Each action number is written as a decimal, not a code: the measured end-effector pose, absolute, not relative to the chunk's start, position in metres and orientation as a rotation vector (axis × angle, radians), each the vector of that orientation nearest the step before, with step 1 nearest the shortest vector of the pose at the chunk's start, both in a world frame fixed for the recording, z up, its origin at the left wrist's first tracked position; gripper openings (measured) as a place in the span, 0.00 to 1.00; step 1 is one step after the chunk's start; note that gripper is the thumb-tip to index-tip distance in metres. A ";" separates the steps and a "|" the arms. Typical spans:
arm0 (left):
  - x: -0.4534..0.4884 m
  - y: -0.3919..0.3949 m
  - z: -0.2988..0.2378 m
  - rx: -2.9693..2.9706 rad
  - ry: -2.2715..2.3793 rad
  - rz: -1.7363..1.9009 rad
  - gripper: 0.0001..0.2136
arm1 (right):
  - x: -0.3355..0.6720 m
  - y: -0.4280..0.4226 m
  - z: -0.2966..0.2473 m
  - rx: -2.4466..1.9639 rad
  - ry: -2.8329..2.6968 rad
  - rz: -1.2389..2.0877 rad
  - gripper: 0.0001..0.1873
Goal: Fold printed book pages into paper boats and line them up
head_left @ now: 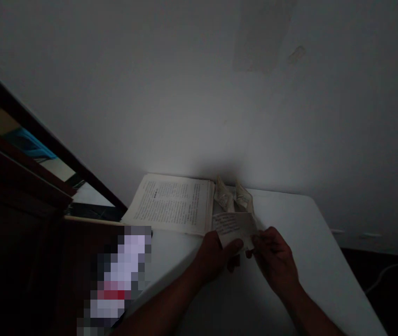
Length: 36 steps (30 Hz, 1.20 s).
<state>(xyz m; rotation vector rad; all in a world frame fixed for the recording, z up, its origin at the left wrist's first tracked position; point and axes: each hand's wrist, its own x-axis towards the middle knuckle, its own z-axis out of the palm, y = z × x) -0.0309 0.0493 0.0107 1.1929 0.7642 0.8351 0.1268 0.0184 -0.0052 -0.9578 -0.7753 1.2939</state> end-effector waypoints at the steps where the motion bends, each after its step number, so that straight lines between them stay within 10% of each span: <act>1: -0.029 0.048 0.011 1.209 0.773 0.835 0.18 | 0.126 0.018 -0.006 -0.945 -0.795 1.310 0.10; 36: -0.030 0.046 0.009 1.266 1.112 0.959 0.21 | 0.116 0.018 -0.001 -1.003 -0.812 1.305 0.12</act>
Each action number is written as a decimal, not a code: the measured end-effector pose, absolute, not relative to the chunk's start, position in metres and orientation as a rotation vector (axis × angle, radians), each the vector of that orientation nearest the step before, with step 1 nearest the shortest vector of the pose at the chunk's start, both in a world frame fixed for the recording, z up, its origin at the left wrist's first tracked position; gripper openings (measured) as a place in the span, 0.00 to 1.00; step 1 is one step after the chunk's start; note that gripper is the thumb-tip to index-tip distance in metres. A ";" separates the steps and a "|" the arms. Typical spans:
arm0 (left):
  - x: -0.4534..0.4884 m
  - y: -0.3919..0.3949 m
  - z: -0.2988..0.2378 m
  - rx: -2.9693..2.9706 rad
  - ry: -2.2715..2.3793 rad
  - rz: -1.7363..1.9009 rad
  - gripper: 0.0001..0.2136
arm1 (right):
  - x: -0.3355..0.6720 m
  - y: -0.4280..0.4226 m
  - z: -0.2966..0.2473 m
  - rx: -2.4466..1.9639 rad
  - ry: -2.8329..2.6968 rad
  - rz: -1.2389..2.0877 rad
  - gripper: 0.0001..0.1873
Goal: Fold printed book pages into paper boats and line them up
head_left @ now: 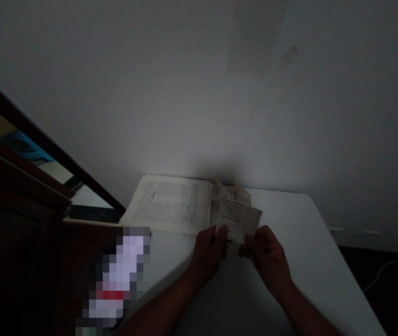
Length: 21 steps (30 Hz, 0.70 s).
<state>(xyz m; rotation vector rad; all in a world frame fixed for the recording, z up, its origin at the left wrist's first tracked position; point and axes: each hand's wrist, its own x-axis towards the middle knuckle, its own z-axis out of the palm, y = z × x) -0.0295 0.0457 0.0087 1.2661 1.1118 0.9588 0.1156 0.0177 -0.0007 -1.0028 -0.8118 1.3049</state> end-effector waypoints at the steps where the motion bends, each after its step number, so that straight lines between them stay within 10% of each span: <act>1: -0.031 0.047 0.009 1.264 1.124 0.978 0.22 | 0.115 0.017 -0.001 -1.017 -0.853 1.314 0.12; 9: -0.044 0.047 0.009 1.291 0.875 1.170 0.14 | 0.121 0.020 0.004 -0.830 -0.566 1.495 0.12; 18: -0.048 0.059 0.013 1.435 0.749 1.353 0.38 | 0.136 0.016 0.004 -0.689 -0.263 2.016 0.17; 21: -0.048 0.061 0.017 1.480 0.684 1.198 0.25 | 0.137 0.013 0.003 -0.600 -0.215 2.171 0.16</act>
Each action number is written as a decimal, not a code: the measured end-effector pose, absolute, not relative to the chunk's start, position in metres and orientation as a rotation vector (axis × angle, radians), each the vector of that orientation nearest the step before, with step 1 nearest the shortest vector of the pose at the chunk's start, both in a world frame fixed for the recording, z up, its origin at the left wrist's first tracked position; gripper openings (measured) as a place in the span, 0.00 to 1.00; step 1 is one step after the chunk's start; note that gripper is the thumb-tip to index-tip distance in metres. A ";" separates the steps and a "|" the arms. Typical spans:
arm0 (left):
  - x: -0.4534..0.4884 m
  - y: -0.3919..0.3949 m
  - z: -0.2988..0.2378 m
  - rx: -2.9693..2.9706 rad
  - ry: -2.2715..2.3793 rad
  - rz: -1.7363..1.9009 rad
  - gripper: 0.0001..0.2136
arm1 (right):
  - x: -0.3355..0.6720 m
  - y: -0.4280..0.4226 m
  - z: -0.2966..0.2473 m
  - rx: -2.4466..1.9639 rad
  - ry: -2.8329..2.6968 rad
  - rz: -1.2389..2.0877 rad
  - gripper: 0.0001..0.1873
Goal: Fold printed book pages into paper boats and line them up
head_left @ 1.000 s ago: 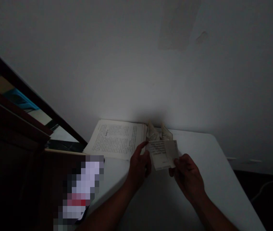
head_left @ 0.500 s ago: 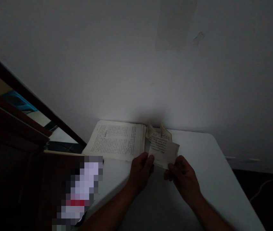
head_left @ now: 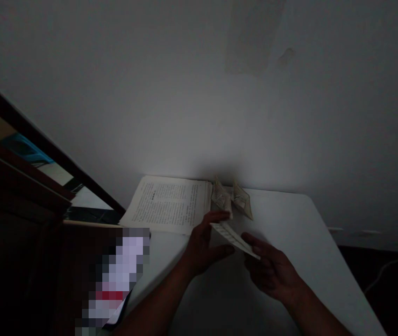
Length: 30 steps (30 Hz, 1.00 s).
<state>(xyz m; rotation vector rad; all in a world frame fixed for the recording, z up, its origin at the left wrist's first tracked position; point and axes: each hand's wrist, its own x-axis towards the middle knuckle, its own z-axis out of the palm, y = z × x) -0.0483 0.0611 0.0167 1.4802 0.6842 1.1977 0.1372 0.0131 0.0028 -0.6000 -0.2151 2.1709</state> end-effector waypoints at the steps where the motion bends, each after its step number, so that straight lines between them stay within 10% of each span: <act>1: -0.049 0.061 0.017 1.475 0.700 1.136 0.17 | 0.137 0.012 0.002 -0.577 -0.215 2.206 0.16; 30: -0.027 0.046 0.006 0.887 0.895 0.952 0.14 | 0.125 0.018 0.007 -1.241 -1.031 1.222 0.09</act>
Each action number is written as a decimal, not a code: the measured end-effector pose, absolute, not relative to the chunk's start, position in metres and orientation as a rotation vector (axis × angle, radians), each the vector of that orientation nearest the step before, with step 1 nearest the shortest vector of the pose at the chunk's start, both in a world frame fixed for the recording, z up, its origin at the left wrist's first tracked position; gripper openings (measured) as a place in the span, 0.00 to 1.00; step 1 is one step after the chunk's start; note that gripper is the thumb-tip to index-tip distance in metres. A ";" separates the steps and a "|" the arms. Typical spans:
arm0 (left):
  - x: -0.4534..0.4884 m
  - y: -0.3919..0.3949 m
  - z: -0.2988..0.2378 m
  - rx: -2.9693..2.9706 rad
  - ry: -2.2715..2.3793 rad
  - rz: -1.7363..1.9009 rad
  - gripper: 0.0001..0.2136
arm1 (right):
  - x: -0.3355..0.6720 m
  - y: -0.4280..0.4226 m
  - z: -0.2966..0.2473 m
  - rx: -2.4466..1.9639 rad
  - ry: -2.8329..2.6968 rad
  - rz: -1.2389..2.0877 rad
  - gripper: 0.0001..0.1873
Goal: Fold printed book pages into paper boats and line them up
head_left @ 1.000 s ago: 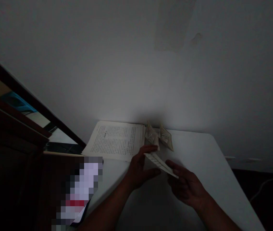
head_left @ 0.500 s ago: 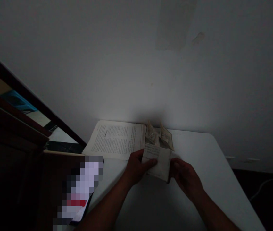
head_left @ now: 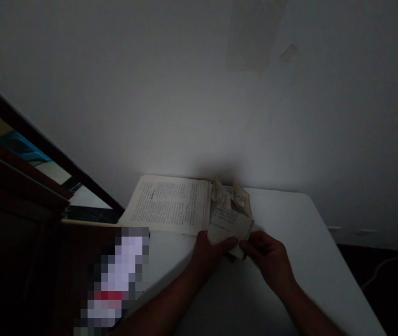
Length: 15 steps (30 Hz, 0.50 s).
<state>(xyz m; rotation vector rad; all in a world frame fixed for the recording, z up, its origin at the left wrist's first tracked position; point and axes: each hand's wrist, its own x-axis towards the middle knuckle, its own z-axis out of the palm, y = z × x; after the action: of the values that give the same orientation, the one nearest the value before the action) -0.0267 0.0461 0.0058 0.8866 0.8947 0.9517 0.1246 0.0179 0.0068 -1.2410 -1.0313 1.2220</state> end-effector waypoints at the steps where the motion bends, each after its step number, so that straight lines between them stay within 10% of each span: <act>1: -0.026 0.046 0.005 0.860 0.890 0.981 0.14 | 0.124 0.018 0.007 -1.250 -1.019 1.209 0.09; 15: -0.022 0.042 0.006 1.048 0.860 0.936 0.12 | 0.128 0.019 -0.001 -1.349 -1.072 1.056 0.07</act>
<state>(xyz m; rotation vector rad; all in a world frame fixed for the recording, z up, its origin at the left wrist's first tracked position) -0.0220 0.0419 0.0060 1.0485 0.8595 0.9362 0.1279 0.0194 -0.0009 -1.3489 -1.0717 1.0561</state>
